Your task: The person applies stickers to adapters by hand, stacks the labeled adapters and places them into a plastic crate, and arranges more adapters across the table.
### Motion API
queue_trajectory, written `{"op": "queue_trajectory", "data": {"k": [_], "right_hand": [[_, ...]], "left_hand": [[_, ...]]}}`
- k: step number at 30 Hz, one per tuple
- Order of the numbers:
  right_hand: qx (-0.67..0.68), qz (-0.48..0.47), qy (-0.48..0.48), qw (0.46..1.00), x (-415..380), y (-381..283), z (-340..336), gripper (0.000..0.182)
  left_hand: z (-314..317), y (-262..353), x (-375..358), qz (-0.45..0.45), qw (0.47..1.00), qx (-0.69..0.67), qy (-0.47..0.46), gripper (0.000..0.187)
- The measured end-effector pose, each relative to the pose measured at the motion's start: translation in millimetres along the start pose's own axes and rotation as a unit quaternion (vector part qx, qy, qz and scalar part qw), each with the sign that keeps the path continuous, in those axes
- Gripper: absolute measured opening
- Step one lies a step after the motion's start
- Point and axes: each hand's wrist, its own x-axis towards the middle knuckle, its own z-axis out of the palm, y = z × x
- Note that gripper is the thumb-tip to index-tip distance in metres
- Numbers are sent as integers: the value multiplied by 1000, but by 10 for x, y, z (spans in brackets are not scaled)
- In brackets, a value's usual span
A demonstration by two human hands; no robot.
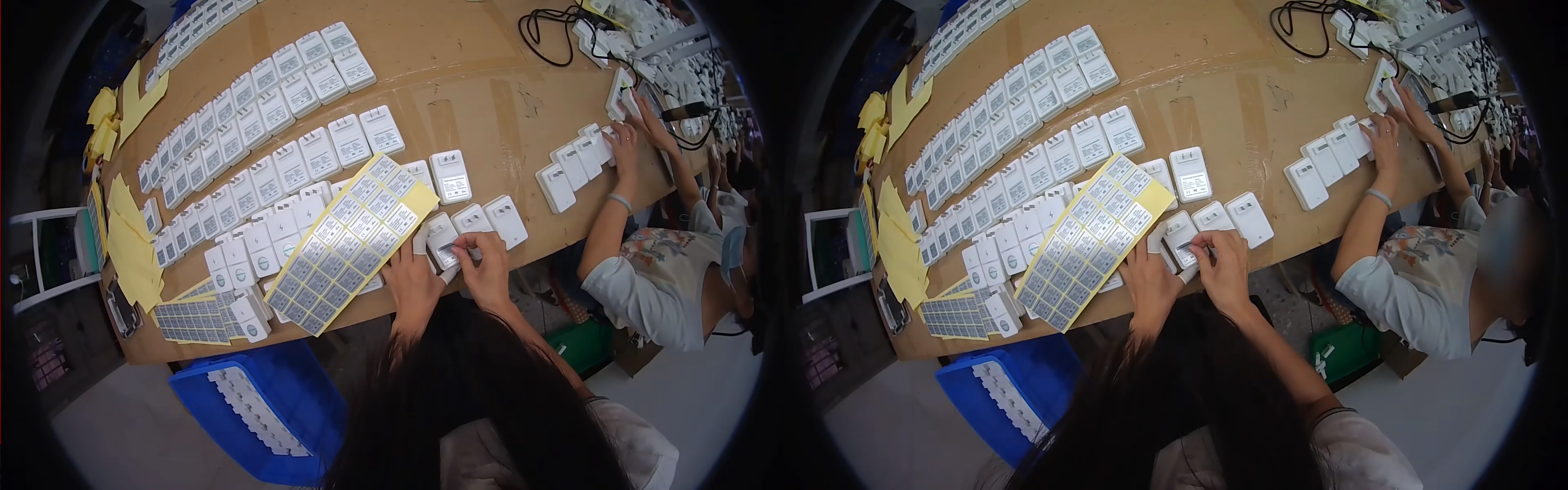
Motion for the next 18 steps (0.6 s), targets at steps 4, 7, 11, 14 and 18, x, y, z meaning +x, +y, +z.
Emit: {"op": "queue_trajectory", "data": {"k": [4, 7, 11, 14, 18], "right_hand": [[-21, -26, 2, 999, -17, 43, 22, 17], [-44, -50, -6, 998, -10, 49, 19, 22], [-131, -85, 3, 988, -13, -16, 18, 36], [-183, -83, 144, 969, 65, -199, -12, 45], [-132, -25, 158, 978, 64, 136, 82, 45]], "left_hand": [[-6, 18, 4, -1, 1000, -2, 3, 81], [-1, 11, -5, -5, 1000, 10, -7, 79], [4, -1, 1, -7, 999, 22, -22, 79], [2, -20, 0, 0, 999, 23, -23, 80], [-225, 136, 9, 11, 1000, 12, -26, 81]]}}
